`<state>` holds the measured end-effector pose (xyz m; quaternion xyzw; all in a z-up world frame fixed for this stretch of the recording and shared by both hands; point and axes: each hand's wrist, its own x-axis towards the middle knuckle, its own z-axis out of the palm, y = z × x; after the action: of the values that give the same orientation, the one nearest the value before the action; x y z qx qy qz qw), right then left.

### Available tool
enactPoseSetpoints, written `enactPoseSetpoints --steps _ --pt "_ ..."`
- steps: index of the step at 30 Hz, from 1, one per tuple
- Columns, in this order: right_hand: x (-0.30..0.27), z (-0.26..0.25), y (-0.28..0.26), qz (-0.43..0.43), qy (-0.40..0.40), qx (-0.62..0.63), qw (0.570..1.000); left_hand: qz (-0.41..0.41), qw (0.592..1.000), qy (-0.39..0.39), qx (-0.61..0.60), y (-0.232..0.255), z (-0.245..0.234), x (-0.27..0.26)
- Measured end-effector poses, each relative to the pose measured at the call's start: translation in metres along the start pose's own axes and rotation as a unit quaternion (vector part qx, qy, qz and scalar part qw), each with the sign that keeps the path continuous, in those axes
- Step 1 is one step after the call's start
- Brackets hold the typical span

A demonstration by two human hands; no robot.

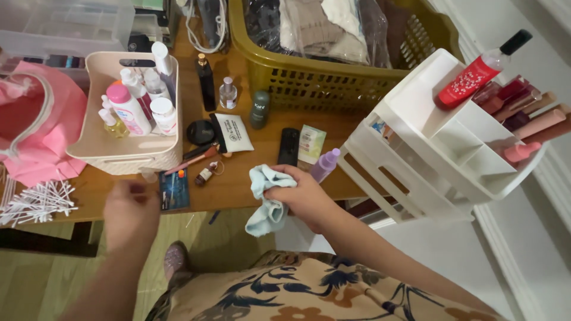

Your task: Organizing and cleaning various cosmetic bottles, lipsticks, and containers on a desk and placing them into organizers.

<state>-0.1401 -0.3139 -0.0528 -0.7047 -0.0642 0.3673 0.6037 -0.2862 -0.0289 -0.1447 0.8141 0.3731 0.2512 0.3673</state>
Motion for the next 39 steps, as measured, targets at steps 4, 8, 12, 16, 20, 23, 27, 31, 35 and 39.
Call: enactPoseSetpoints --steps 4,8,12,16,20,23,27,31,35,39 --pt "-0.003 0.003 -0.002 0.002 -0.001 0.003 1.0 0.046 0.999 0.004 -0.005 0.007 -0.008 0.006" --pt "-0.004 0.004 -0.003 0.014 0.002 -0.003 1.0 0.016 1.0 -0.003 0.023 0.005 -0.005 0.016" --pt "0.0 0.002 0.0 0.003 -0.003 -0.006 1.0 -0.009 1.0 -0.021 0.007 0.009 -0.001 0.027" --pt "0.003 0.004 -0.002 0.012 0.001 -0.011 1.0 -0.047 0.998 -0.038 -0.014 0.007 0.006 0.034" --pt "0.003 0.002 -0.001 0.018 0.001 -0.033 0.999 -0.036 0.998 -0.031 0.033 0.011 0.003 0.033" --pt "0.004 0.003 0.0 0.017 -0.004 -0.028 0.999 -0.018 1.0 -0.02 0.016 0.015 -0.003 0.029" --pt "0.01 0.003 -0.003 0.04 -0.002 -0.006 0.999 0.015 0.999 0.009 -0.029 0.032 -0.015 0.014" --pt "0.021 0.004 -0.009 0.041 0.002 0.012 0.999 0.022 0.995 0.005 -0.1 0.06 -0.022 0.014" --pt "0.03 0.014 -0.028 0.033 0.006 0.062 0.998 0.122 0.988 -0.016 -0.096 0.083 -0.024 0.036" --pt "0.04 0.022 -0.037 0.037 0.011 0.104 0.994 0.148 0.983 -0.028 -0.101 0.088 -0.023 0.067"
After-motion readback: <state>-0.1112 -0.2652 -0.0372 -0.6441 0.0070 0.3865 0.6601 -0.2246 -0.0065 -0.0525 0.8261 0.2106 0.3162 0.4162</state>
